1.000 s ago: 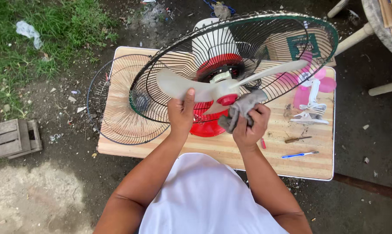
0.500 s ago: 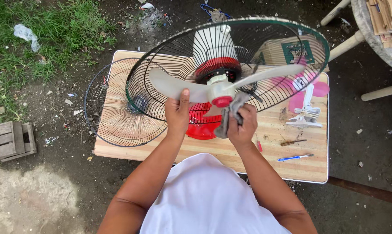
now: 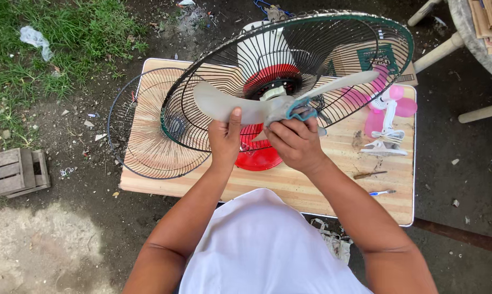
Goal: The person services a red pedestal fan on an outdoor table. They hold the front grille, unscrew the blade cap by hand, remove the plastic fan blades, then reattach the blades, tighten the cap, and secure the front grille back onto the fan head.
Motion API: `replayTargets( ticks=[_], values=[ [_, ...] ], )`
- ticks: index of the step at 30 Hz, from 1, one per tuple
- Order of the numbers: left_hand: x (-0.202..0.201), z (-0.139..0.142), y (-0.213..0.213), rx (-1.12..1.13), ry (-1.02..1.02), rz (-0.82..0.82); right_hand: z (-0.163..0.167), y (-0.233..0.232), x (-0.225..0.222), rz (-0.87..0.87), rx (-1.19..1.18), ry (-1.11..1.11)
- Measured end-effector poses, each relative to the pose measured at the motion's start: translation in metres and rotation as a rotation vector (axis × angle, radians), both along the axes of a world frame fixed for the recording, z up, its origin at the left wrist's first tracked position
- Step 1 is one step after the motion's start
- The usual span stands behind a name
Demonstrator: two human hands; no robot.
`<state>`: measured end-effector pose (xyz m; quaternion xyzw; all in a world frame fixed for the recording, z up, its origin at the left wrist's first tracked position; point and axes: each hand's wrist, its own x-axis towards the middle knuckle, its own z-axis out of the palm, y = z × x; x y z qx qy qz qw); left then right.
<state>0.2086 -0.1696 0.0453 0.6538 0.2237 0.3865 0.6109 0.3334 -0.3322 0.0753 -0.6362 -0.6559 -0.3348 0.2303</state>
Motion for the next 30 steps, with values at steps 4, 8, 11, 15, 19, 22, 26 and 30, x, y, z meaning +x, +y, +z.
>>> replayTargets(
  ticks=[4,8,11,15,19,22,26,30],
  values=[
    [0.001,-0.001,-0.003,0.027,0.049,0.022,-0.015,-0.009,0.003,0.044,-0.08,-0.118],
    [0.0,-0.005,-0.003,0.01,0.018,0.021,-0.047,-0.019,0.005,0.062,-0.148,-0.108],
    [0.0,-0.008,0.0,-0.065,-0.032,-0.006,-0.079,-0.025,0.009,0.111,-0.369,0.302],
    [-0.004,-0.013,0.0,-0.154,-0.074,-0.076,-0.124,-0.038,-0.012,-0.073,-0.104,0.637],
    [-0.01,-0.015,-0.002,-0.248,-0.112,-0.111,-0.15,-0.073,-0.02,-0.362,0.004,0.946],
    [-0.019,-0.016,-0.003,-0.307,-0.187,-0.164,-0.162,-0.117,-0.015,-0.456,0.211,1.174],
    [-0.026,-0.016,-0.005,-0.271,-0.19,-0.106,-0.164,-0.198,0.01,-0.537,0.51,1.436],
    [-0.026,-0.018,-0.012,-0.312,-0.281,-0.117,-0.147,-0.285,0.045,-0.479,0.897,1.614]
  ],
)
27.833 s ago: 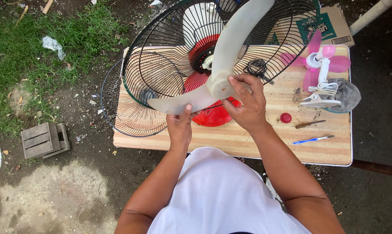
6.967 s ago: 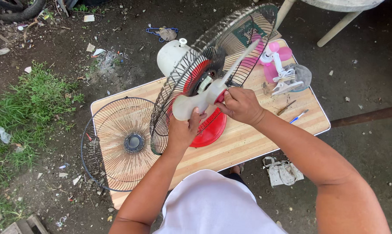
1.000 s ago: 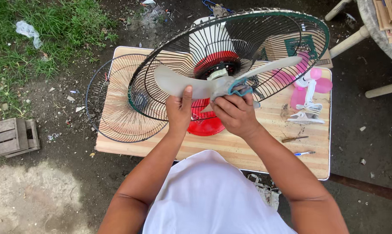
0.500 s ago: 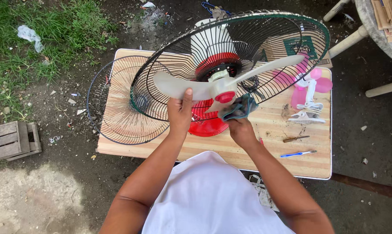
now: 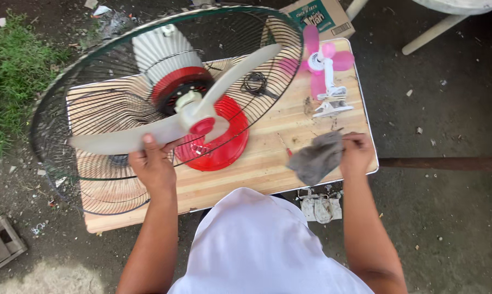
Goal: The person services a red pedestal fan on an outdoor table. They hold the front grille, unscrew the blade cap by hand, remove the plastic fan blades, then reattach the blades, tighten the cap, and secure the front grille back onto the fan head.
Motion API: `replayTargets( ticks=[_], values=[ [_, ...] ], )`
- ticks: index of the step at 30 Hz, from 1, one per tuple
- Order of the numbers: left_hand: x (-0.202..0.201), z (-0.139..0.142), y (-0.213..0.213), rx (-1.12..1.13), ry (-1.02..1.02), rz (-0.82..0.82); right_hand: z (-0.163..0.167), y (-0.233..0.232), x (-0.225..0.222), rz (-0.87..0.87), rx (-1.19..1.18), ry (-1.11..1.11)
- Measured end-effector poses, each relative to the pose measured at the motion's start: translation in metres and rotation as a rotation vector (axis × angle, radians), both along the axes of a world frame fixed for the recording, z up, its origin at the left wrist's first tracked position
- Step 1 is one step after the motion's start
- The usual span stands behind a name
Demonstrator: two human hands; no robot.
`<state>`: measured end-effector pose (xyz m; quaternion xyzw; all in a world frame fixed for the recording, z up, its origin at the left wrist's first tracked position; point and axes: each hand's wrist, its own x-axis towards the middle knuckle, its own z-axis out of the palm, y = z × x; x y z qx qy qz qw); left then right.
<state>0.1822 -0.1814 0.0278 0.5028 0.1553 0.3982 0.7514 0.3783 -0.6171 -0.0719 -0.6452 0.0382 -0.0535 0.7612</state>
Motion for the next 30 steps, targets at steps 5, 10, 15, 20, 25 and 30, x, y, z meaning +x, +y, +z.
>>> replayTargets(
  ticks=[5,10,15,20,25,30],
  values=[
    [0.004,-0.005,-0.01,-0.013,-0.01,0.121,0.035,-0.088,0.051,-0.039,0.321,-0.179],
    [0.009,-0.007,-0.021,-0.049,-0.023,0.17,0.03,-0.118,0.113,-0.05,0.392,-0.185],
    [0.016,-0.006,-0.04,-0.129,0.064,0.194,-0.006,-0.101,0.158,0.102,-0.076,0.128],
    [0.018,-0.01,-0.067,-0.049,0.202,0.19,-0.036,-0.069,0.151,0.313,-1.118,-0.271],
    [0.006,-0.018,-0.083,-0.013,0.396,0.184,-0.052,-0.032,0.133,0.482,-1.145,-0.218],
    [-0.001,-0.031,-0.086,-0.064,0.461,0.18,-0.067,0.028,0.085,0.808,-1.09,-0.322]
  ],
)
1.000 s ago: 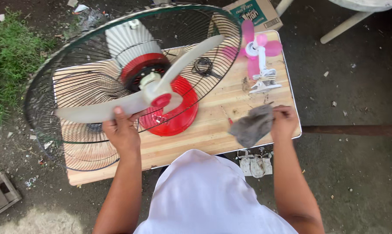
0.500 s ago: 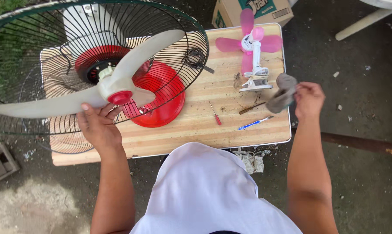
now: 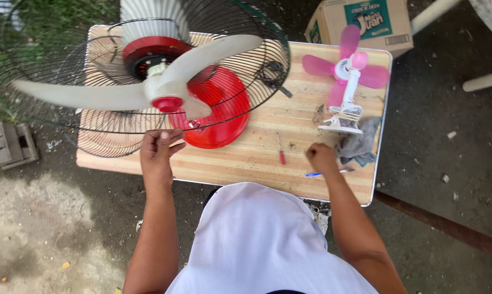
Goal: The person services a red pedestal fan on an outdoor table. They hold the front grille, unscrew the blade cap by hand, remove the plastic fan blades, then reattach the blades, tighten the cap, and secure the front grille back onto the fan head.
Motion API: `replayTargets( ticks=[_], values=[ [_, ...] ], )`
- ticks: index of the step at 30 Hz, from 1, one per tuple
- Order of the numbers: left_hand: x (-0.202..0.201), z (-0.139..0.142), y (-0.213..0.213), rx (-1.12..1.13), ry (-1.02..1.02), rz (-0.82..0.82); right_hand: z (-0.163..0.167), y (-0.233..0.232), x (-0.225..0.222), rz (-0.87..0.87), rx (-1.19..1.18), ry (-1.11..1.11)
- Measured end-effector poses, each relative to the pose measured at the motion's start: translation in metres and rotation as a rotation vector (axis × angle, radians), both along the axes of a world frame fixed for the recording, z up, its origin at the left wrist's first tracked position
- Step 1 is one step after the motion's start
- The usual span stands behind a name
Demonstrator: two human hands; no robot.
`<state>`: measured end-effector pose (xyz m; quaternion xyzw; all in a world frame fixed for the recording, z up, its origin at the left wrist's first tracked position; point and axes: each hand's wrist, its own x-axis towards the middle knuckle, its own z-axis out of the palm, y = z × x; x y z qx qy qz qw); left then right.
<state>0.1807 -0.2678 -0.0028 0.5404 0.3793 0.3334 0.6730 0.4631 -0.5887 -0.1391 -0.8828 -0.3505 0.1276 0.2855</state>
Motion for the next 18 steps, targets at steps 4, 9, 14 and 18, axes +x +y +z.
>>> replayTargets(
  ticks=[4,9,14,18],
  values=[
    [-0.011,-0.012,0.01,0.006,0.022,0.015,0.005,0.049,-0.045,0.337,-0.257,0.234],
    [-0.042,-0.028,0.045,0.064,0.282,-0.042,0.022,0.088,-0.089,0.378,-0.35,0.42],
    [-0.076,-0.054,0.081,-0.102,0.215,0.047,0.024,0.107,-0.109,0.344,-0.392,0.423],
    [-0.104,-0.071,0.098,-0.208,0.203,0.095,0.018,0.112,-0.119,0.303,-0.423,0.38]
  ],
)
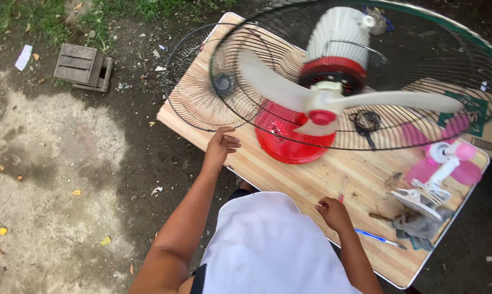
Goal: The person services a red pedestal fan on an outdoor table. They hold the front grille, unscrew the blade cap by hand, remove the plastic fan blades, then reattach the blades, tighten the cap, and secure the front grille back onto the fan head.
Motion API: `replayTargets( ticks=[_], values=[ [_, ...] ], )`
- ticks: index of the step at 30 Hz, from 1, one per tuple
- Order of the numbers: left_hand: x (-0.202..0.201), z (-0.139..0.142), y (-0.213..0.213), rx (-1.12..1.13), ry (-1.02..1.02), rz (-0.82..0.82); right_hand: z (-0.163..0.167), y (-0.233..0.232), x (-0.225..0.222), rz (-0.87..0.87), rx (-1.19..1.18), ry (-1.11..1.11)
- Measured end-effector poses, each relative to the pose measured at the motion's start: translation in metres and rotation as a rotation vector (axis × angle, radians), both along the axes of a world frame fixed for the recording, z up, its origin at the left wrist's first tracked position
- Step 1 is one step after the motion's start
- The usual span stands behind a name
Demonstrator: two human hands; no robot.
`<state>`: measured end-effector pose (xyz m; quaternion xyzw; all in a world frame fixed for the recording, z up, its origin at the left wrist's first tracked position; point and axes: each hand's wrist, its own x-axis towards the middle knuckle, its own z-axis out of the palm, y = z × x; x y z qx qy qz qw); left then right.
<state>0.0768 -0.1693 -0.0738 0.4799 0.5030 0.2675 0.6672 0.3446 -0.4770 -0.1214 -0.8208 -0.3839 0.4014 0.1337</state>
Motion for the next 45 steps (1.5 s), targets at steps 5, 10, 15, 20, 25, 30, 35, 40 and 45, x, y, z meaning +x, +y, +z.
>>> replayTargets(
  ticks=[5,10,15,20,25,30,35,40,45],
  values=[
    [-0.025,-0.01,0.021,0.706,0.493,-0.262,-0.004,0.021,-0.018,0.005,-0.066,-0.047],
    [-0.035,-0.01,0.066,0.845,0.797,-0.58,-0.002,0.049,-0.051,-0.045,-0.097,-0.042],
    [-0.047,-0.029,0.108,0.96,0.968,-0.751,0.001,0.07,-0.087,-0.025,-0.21,-0.024],
    [-0.058,-0.043,0.123,1.011,0.816,-0.787,0.002,0.084,-0.101,-0.053,-0.229,0.001],
    [-0.064,-0.04,0.125,1.098,0.634,-0.689,0.0,0.086,-0.098,-0.054,-0.146,-0.001],
    [-0.068,-0.021,0.141,1.166,0.554,-0.506,0.008,0.088,-0.09,0.022,-0.115,-0.039],
    [-0.077,0.012,0.156,1.173,0.533,-0.313,0.019,0.084,-0.064,0.061,-0.128,-0.059],
    [-0.094,0.05,0.157,1.129,0.34,0.112,0.024,0.078,-0.053,0.094,-0.132,-0.065],
    [-0.137,0.081,0.141,0.897,0.226,0.422,0.027,0.08,-0.058,0.173,-0.129,-0.026]
  ],
)
